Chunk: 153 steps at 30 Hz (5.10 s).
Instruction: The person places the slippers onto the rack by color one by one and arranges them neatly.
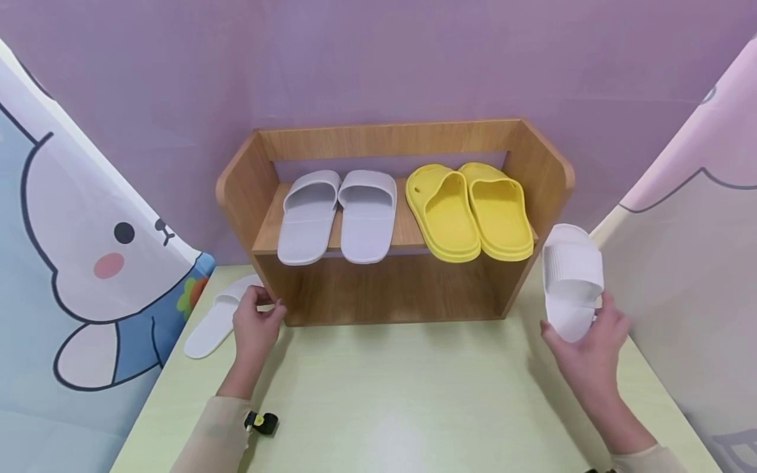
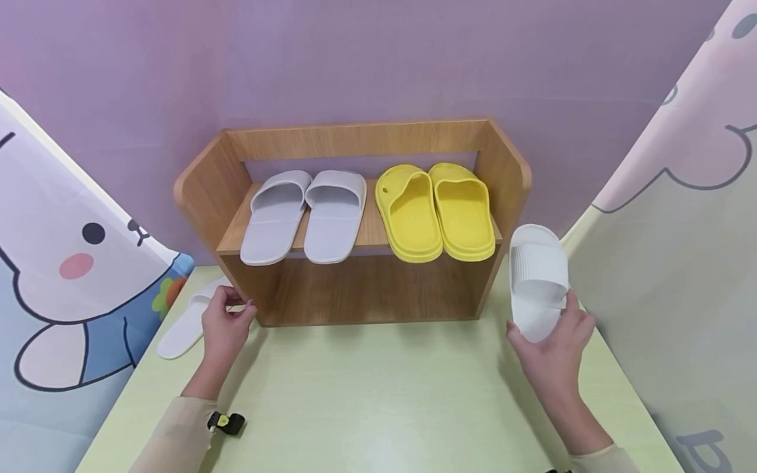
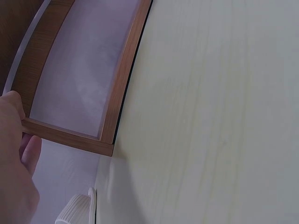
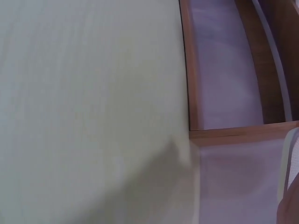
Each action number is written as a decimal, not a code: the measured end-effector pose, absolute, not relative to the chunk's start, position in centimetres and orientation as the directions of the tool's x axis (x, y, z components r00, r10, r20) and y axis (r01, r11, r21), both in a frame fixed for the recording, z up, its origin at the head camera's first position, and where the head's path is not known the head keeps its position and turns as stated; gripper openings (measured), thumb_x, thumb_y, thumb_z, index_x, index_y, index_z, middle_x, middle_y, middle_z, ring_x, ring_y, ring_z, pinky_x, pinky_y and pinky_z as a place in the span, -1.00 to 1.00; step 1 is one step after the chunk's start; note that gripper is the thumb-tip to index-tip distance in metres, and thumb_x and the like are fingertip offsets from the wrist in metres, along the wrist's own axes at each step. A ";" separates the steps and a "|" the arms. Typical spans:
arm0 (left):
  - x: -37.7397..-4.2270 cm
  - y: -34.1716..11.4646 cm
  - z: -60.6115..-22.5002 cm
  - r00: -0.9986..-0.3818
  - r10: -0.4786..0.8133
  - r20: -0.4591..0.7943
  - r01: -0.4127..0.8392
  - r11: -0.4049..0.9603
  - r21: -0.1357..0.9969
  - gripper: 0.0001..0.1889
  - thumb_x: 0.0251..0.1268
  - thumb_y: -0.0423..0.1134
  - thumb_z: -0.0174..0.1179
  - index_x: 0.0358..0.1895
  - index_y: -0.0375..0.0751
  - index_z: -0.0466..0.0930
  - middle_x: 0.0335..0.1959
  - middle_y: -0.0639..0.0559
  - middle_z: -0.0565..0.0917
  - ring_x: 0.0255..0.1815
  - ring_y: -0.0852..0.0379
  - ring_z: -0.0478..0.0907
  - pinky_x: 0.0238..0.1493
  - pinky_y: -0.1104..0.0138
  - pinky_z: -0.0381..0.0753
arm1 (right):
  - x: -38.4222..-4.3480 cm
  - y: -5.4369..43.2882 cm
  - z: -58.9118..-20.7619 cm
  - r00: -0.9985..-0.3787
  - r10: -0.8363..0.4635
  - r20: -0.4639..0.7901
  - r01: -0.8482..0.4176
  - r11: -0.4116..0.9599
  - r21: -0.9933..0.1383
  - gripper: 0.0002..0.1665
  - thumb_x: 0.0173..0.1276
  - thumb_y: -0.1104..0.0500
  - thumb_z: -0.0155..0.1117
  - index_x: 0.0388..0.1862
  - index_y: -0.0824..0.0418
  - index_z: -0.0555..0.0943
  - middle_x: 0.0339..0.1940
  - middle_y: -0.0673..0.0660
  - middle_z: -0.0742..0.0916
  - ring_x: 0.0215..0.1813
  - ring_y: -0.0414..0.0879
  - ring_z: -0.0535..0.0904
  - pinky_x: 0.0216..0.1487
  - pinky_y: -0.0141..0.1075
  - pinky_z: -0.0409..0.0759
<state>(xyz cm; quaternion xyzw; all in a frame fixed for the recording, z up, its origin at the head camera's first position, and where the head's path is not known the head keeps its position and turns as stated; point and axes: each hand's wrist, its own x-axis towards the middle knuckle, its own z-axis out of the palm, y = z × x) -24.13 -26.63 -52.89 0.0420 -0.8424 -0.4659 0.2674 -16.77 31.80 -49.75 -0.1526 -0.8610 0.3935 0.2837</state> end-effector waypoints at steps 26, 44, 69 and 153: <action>-24.1 -26.5 -53.0 -0.857 -0.318 0.406 0.166 0.574 0.802 -0.70 0.32 -0.49 0.45 0.00 -0.28 0.55 -0.07 -0.18 0.73 0.01 -0.14 0.74 -0.20 0.69 0.60 | -18.3 33.2 -44.1 -0.579 0.371 0.726 -0.302 0.729 -0.614 0.46 -0.08 0.25 0.71 0.80 -0.15 0.18 0.35 -0.26 0.21 0.25 -0.34 0.22 0.17 -0.41 0.24; -24.1 -26.6 -52.9 -0.861 -0.323 0.394 0.147 0.582 0.800 -0.68 0.32 -0.48 0.47 0.02 -0.25 0.55 -0.06 -0.16 0.73 0.02 -0.15 0.75 -0.21 0.70 0.59 | -17.7 30.8 -41.1 -0.492 0.374 0.786 -0.404 0.702 -0.586 0.36 -0.11 0.21 0.62 0.76 0.01 0.26 0.39 -0.11 0.29 0.22 -0.31 0.30 0.13 -0.42 0.28; -24.0 -26.6 -52.8 -0.857 -0.320 0.403 0.165 0.571 0.804 -0.69 0.32 -0.48 0.45 0.01 -0.25 0.55 -0.06 -0.15 0.73 0.01 -0.11 0.74 -0.19 0.69 0.61 | -17.6 28.0 -41.3 -0.498 0.195 0.845 -0.522 0.710 -0.472 0.35 -0.18 -0.07 0.53 0.66 0.38 0.33 0.37 -0.16 0.25 0.24 -0.21 0.29 0.07 -0.44 0.31; -24.4 -26.7 -53.4 -0.840 -0.318 0.440 0.209 0.560 0.802 -0.71 0.28 -0.53 0.45 -0.05 -0.29 0.56 -0.12 -0.20 0.75 -0.05 -0.14 0.76 -0.23 0.68 0.62 | -16.8 19.0 -48.0 -0.628 -0.475 0.616 -0.742 0.606 -0.288 0.49 -0.20 -0.04 0.80 0.73 0.32 0.29 0.21 0.34 0.52 0.15 0.07 0.51 -0.09 -0.06 0.77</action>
